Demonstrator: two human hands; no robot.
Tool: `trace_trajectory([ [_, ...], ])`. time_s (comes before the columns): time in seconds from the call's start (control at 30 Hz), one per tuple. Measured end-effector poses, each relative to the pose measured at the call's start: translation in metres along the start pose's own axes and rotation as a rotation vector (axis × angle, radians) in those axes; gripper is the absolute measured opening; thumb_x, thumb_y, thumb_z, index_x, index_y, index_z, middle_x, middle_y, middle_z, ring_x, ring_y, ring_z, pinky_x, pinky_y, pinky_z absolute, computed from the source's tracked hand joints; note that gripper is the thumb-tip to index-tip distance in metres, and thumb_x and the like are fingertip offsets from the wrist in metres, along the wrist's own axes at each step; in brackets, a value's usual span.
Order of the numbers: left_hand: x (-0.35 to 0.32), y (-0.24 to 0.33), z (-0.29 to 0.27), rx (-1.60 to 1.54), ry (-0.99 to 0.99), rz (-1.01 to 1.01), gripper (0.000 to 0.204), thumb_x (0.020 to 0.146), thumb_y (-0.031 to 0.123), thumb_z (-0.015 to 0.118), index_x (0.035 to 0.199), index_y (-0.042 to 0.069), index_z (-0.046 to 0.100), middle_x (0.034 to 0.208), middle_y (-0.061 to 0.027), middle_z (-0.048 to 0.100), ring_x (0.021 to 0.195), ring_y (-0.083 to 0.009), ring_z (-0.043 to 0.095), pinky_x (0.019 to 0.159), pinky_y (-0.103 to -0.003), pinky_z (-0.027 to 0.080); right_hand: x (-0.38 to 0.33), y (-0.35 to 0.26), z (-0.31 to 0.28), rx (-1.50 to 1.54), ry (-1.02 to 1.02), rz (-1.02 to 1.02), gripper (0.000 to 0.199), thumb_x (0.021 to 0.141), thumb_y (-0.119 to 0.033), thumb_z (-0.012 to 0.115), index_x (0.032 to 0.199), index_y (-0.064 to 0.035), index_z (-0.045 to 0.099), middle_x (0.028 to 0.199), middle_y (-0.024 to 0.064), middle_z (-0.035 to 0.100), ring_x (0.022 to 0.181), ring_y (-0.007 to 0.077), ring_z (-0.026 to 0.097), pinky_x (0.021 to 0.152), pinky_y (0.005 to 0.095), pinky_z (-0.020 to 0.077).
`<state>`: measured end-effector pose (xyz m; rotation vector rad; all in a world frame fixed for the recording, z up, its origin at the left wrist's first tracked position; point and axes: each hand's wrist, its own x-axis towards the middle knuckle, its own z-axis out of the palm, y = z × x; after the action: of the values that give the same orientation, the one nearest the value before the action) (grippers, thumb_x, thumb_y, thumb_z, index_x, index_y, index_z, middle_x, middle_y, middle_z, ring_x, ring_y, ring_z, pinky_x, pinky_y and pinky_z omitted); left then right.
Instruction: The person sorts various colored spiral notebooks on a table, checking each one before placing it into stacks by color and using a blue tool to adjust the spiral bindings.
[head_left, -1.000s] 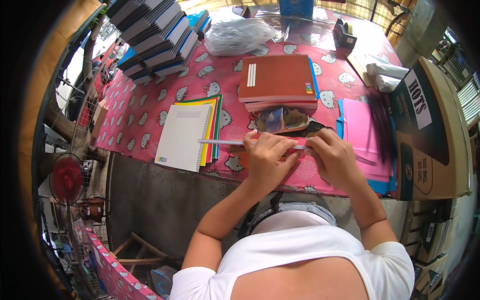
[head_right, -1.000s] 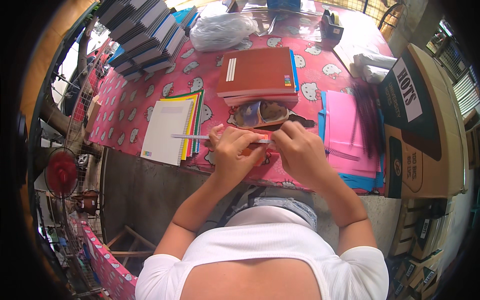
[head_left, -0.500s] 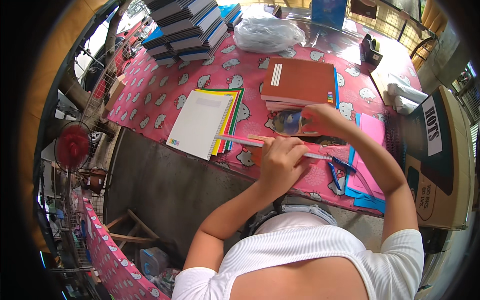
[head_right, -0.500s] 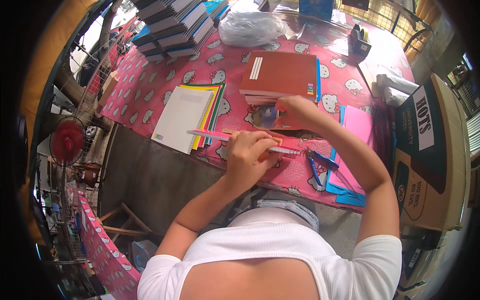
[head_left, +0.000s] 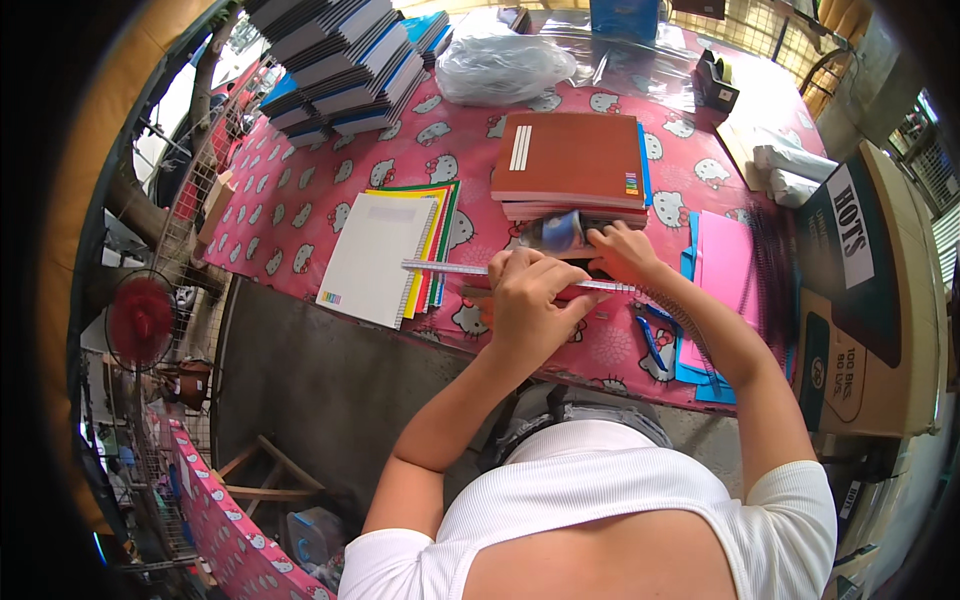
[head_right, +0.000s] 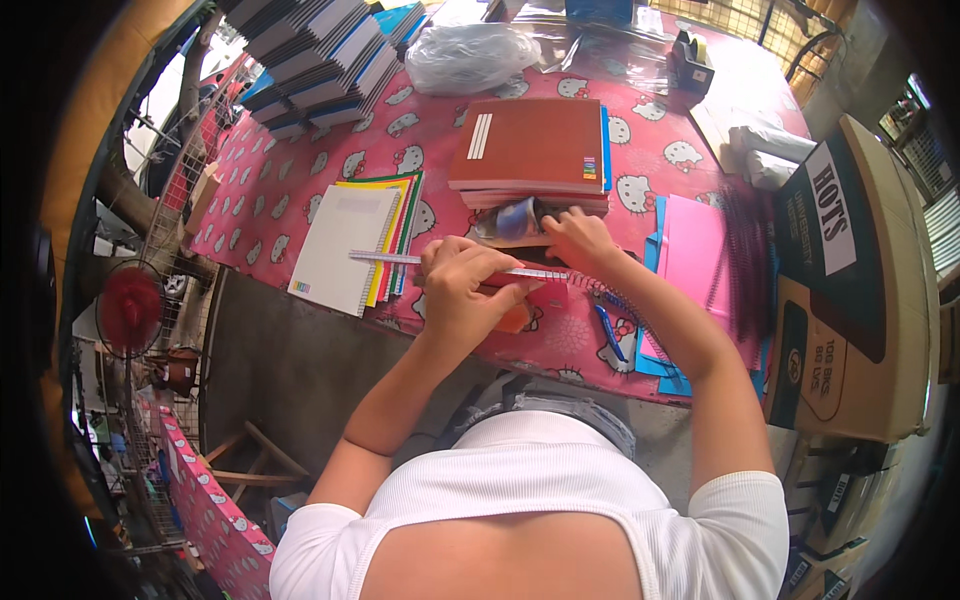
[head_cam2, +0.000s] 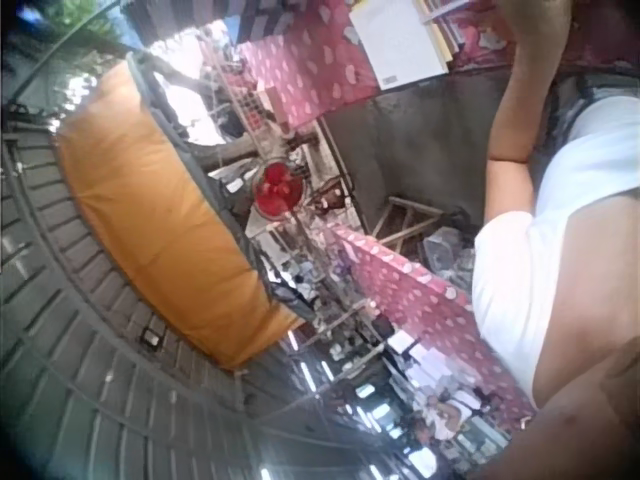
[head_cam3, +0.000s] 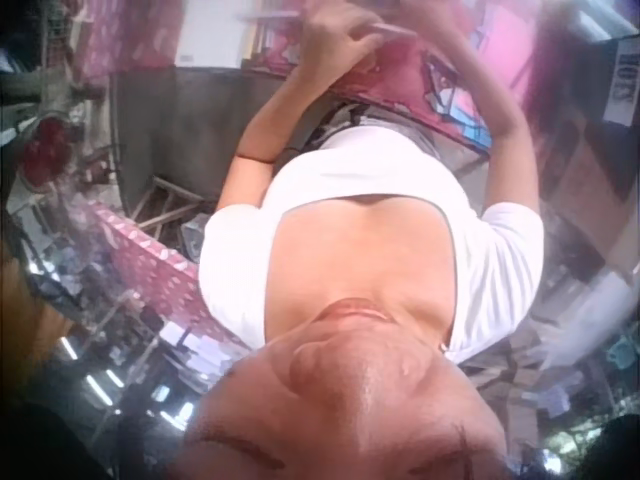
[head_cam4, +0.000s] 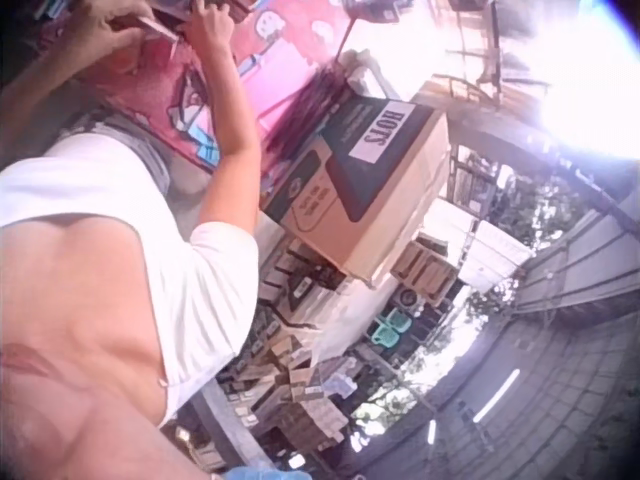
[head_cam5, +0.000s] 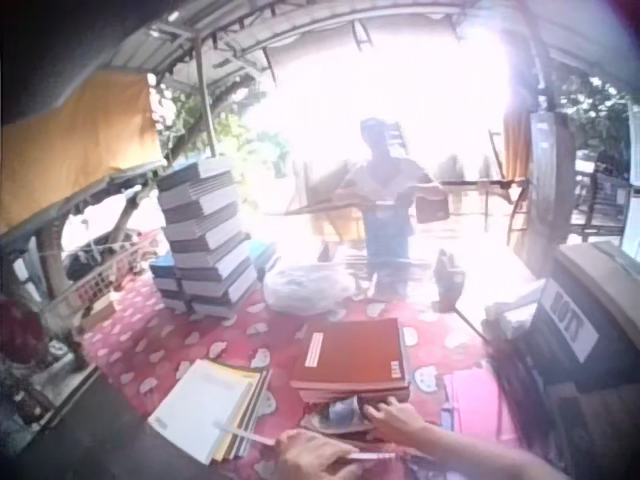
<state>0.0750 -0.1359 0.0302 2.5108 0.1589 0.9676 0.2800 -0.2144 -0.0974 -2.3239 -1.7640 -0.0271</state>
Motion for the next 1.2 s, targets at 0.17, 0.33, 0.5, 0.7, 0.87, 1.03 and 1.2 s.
trace_trajectory([
  [0.17,0.001,0.003,0.0,0.075,0.039,-0.018,0.022,0.061,0.022,0.083,0.075,0.013,0.07,0.077,0.0031,0.067,0.078,-0.0168,0.057,0.086,-0.037,0.033,-0.008,0.004,-0.039,0.824,0.314,0.153,0.047,0.07,-0.014,0.073,0.112,-0.0051,0.052,0.095,0.0154,0.065,0.088,0.028,0.064,0.079,0.0388,0.0503],
  [0.33,-0.002,0.0,0.005,-0.012,0.013,-0.067,0.02,0.063,0.024,0.081,0.076,0.013,0.069,0.075,0.0024,0.066,0.078,-0.0176,0.057,0.088,-0.041,0.03,-0.062,0.019,-0.084,1.143,-0.108,0.101,0.05,0.066,-0.012,0.079,0.114,-0.0069,0.063,0.099,0.0078,0.067,0.091,0.0184,0.063,0.08,0.0312,0.0502],
  [0.5,-0.005,-0.004,0.003,-0.007,0.014,-0.033,0.025,0.065,0.024,0.08,0.083,0.012,0.069,0.075,0.0003,0.066,0.076,-0.0192,0.059,0.088,-0.04,0.034,-0.061,0.01,-0.106,1.25,0.054,0.118,0.052,0.061,-0.005,0.077,0.111,-0.0016,0.061,0.095,0.0058,0.067,0.09,0.0163,0.064,0.077,0.0334,0.0519],
  [0.7,0.002,-0.01,-0.022,-0.084,-0.054,-0.21,0.033,0.066,0.025,0.079,0.091,0.01,0.065,0.091,-0.0036,0.064,0.087,-0.0211,0.059,0.095,-0.044,0.032,-0.053,-0.003,-0.116,1.6,-0.005,0.221,0.053,0.059,-0.002,0.075,0.11,-0.0029,0.061,0.095,0.006,0.068,0.08,0.0167,0.064,0.078,0.0355,0.0511],
  [0.87,-0.009,-0.02,-0.038,0.206,-0.115,-0.21,0.034,0.063,0.035,0.082,0.085,0.013,0.069,0.098,0.0004,0.064,0.107,-0.0201,0.054,0.102,-0.064,0.013,-0.016,0.003,-0.103,1.021,0.045,-0.166,0.06,0.055,0.001,0.071,0.114,-0.0033,0.06,0.094,0.0079,0.068,0.085,0.0166,0.064,0.075,0.0333,0.0507],
  [1.03,-0.011,-0.03,-0.052,0.338,-0.056,-0.255,0.038,0.06,0.039,0.083,0.086,0.016,0.07,0.107,0.0033,0.064,0.118,-0.022,0.049,0.102,-0.07,0.004,-0.001,-0.015,-0.107,0.429,-0.055,-0.025,0.047,0.063,0.005,0.067,0.11,-0.0004,0.062,0.097,0.006,0.068,0.087,0.0141,0.064,0.078,0.029,0.0515],
  [1.2,-0.017,-0.05,-0.058,0.251,-0.097,-0.328,0.037,0.062,0.044,0.081,0.085,0.017,0.07,0.095,0.0013,0.066,0.118,-0.024,0.05,0.099,-0.076,0.001,0.002,-0.035,-0.107,0.823,-0.052,-0.093,0.045,0.063,0.002,0.071,0.107,-0.0016,0.065,0.102,0.0094,0.068,0.091,0.015,0.063,0.08,0.0305,0.0508],
])
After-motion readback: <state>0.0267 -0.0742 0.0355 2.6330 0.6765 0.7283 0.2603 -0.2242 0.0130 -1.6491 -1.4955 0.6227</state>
